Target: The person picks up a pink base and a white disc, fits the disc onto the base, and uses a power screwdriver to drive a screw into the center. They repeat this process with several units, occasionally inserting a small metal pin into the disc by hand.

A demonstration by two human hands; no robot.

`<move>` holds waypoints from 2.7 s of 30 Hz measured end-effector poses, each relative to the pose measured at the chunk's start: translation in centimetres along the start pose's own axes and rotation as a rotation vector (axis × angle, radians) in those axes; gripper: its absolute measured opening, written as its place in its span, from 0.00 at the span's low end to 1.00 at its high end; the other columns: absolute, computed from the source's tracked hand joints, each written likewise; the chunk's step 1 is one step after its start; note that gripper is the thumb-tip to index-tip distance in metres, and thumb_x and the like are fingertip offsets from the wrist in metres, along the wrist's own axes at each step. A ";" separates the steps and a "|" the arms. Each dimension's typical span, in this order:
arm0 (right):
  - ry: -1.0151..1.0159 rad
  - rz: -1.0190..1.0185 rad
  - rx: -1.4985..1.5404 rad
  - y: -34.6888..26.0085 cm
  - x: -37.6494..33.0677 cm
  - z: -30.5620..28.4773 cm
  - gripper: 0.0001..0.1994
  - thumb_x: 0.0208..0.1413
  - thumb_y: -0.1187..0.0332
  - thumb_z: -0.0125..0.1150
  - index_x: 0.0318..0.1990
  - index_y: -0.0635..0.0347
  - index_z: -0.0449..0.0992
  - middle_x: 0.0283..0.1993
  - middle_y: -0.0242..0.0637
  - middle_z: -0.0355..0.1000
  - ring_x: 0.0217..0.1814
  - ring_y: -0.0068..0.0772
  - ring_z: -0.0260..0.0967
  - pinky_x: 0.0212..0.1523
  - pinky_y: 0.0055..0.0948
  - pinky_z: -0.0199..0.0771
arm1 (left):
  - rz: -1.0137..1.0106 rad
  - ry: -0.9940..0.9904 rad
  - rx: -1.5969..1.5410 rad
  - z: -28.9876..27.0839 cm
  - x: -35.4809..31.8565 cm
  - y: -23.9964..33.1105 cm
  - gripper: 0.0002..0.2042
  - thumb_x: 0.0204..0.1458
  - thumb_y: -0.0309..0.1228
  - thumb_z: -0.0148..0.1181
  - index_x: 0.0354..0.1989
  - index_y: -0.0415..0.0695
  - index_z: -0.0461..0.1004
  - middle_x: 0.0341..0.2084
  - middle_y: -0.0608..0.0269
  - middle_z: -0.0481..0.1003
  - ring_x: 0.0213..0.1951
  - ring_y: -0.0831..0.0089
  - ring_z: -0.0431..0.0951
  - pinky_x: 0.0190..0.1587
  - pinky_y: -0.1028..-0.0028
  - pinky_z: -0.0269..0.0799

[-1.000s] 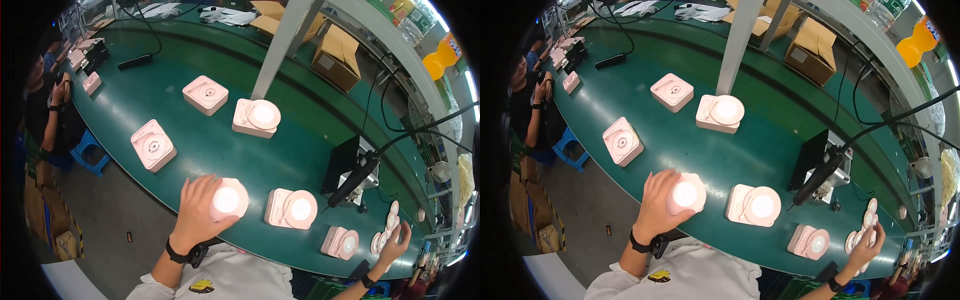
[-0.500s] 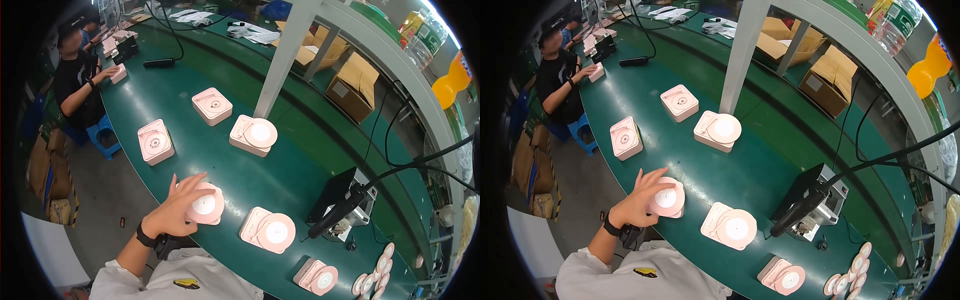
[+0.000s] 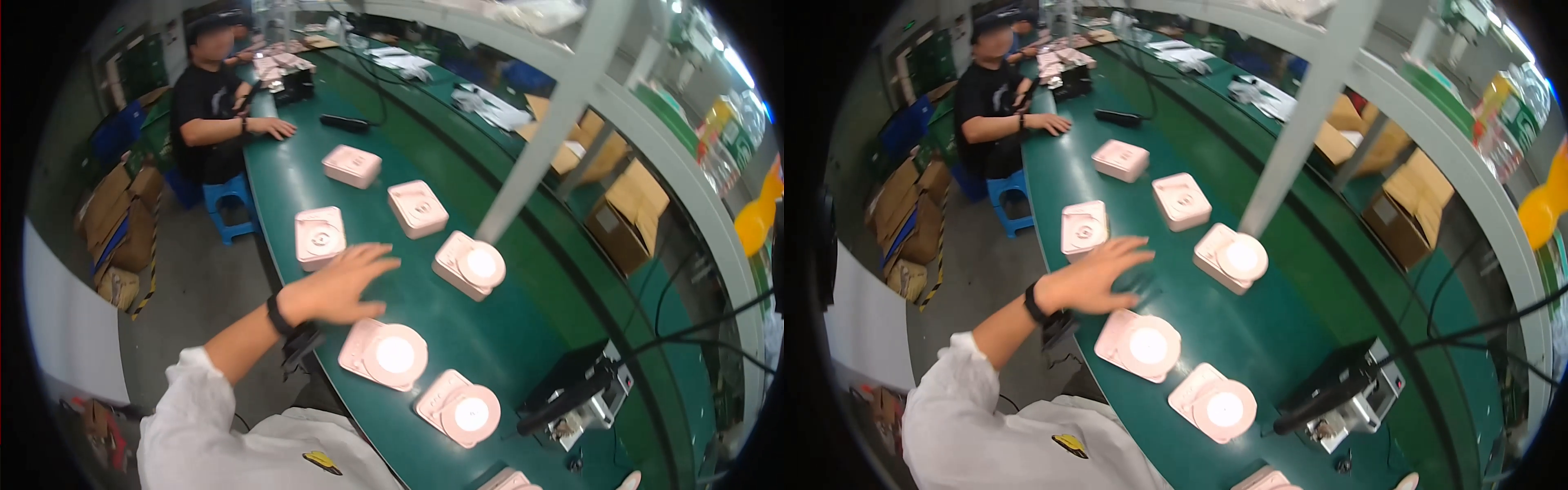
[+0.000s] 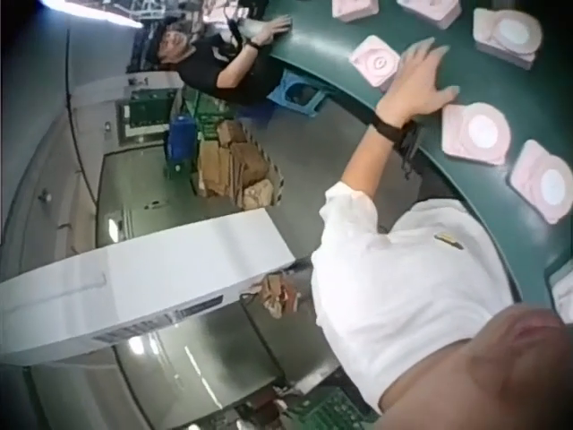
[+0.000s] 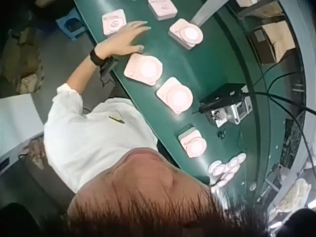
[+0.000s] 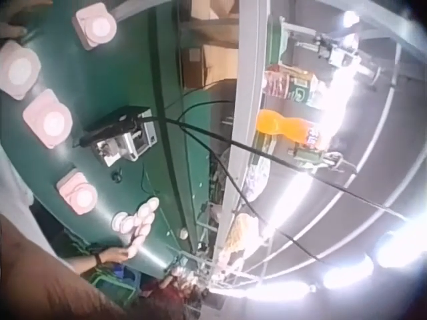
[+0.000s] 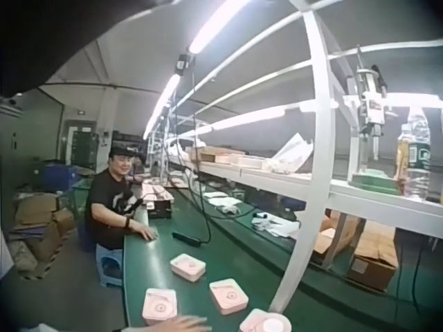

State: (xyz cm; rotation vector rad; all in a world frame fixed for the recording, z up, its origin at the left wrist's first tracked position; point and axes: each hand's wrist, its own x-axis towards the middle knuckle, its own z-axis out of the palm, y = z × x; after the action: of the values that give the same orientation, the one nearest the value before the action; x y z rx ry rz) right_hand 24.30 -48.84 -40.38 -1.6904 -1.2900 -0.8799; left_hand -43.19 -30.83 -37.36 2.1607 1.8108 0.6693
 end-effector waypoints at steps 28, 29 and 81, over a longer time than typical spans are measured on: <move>-1.284 -0.400 1.077 -53.8 7.2 13.9 0.12 0.67 0.74 0.58 0.53 0.71 0.78 0.30 0.41 0.78 0.27 0.22 0.72 0.29 0.27 0.72 | -0.234 0.580 -0.415 3.1 -5.6 -9.3 0.19 0.64 0.31 0.54 0.60 0.36 0.75 0.61 0.41 0.72 0.65 0.43 0.69 0.69 0.57 0.63; -1.306 -0.449 1.049 -54.3 5.9 14.9 0.13 0.67 0.73 0.58 0.56 0.70 0.77 0.31 0.42 0.78 0.27 0.24 0.73 0.30 0.28 0.73 | -0.231 0.613 -0.408 3.3 -6.1 -8.6 0.19 0.64 0.31 0.53 0.60 0.35 0.74 0.61 0.40 0.72 0.64 0.43 0.69 0.69 0.57 0.63; -0.700 0.336 0.165 15.2 -1.6 7.7 0.27 0.63 0.56 0.64 0.59 0.73 0.75 0.51 0.53 0.80 0.56 0.47 0.78 0.57 0.39 0.76 | -0.028 -0.041 0.042 -1.3 -1.9 -7.0 0.41 0.48 0.48 0.71 0.71 0.44 0.67 0.72 0.39 0.60 0.74 0.42 0.57 0.74 0.50 0.49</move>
State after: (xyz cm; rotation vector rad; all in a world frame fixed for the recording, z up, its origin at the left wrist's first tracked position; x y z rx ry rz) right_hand 39.08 -44.67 -47.96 -2.0802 -1.3967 0.0381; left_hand -50.06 -31.45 -39.87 2.1553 1.8465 0.5816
